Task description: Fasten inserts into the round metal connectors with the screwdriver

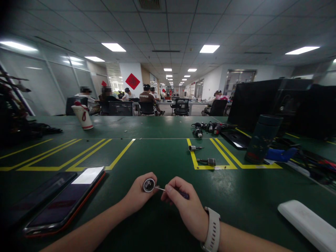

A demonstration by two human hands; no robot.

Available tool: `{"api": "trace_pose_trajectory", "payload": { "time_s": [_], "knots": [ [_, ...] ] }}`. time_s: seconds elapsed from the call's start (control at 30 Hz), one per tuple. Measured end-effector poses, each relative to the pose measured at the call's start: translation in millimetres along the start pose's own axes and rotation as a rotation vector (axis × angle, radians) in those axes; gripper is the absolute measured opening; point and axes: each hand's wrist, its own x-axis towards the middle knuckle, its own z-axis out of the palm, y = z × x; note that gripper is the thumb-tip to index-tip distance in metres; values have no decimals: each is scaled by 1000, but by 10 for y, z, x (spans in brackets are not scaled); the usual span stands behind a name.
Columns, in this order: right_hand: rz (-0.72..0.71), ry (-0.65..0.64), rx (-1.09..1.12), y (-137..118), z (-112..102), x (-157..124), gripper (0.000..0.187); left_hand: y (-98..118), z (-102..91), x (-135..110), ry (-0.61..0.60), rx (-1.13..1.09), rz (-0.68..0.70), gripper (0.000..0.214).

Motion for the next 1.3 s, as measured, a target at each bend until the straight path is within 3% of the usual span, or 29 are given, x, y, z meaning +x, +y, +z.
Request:
{"api": "trace_pose_trajectory", "payload": {
  "time_s": [0.47,0.63,0.73,0.83,0.93,1.07,1.17,1.2,1.3],
  "knots": [
    [-48,74,-17,11,-53,2,24,15,-20,-21,-47,-53,1,12],
    [-51,82,-112,-57,-56,-25,24,102,-13,-77,-128,-83,-35,19],
    [-43,90,-108,-109,-70,-15,24,167,-37,-101,-163,-77,-57,10],
    [-32,93,72,-126,-118,27,23,238,-71,-116,-207,-26,-62,11],
    [-13,108,367,-114,-194,94,23,329,-79,-154,-252,171,-30,18],
    [48,110,548,-66,-270,205,24,454,26,-269,-297,503,149,15],
    [134,113,629,12,-290,275,26,486,207,-370,-376,735,433,6],
    [160,116,647,41,-293,291,26,484,276,-401,-379,839,548,13],
    [212,125,684,110,-303,314,27,478,452,-476,-287,1039,801,21]
  ]
}}
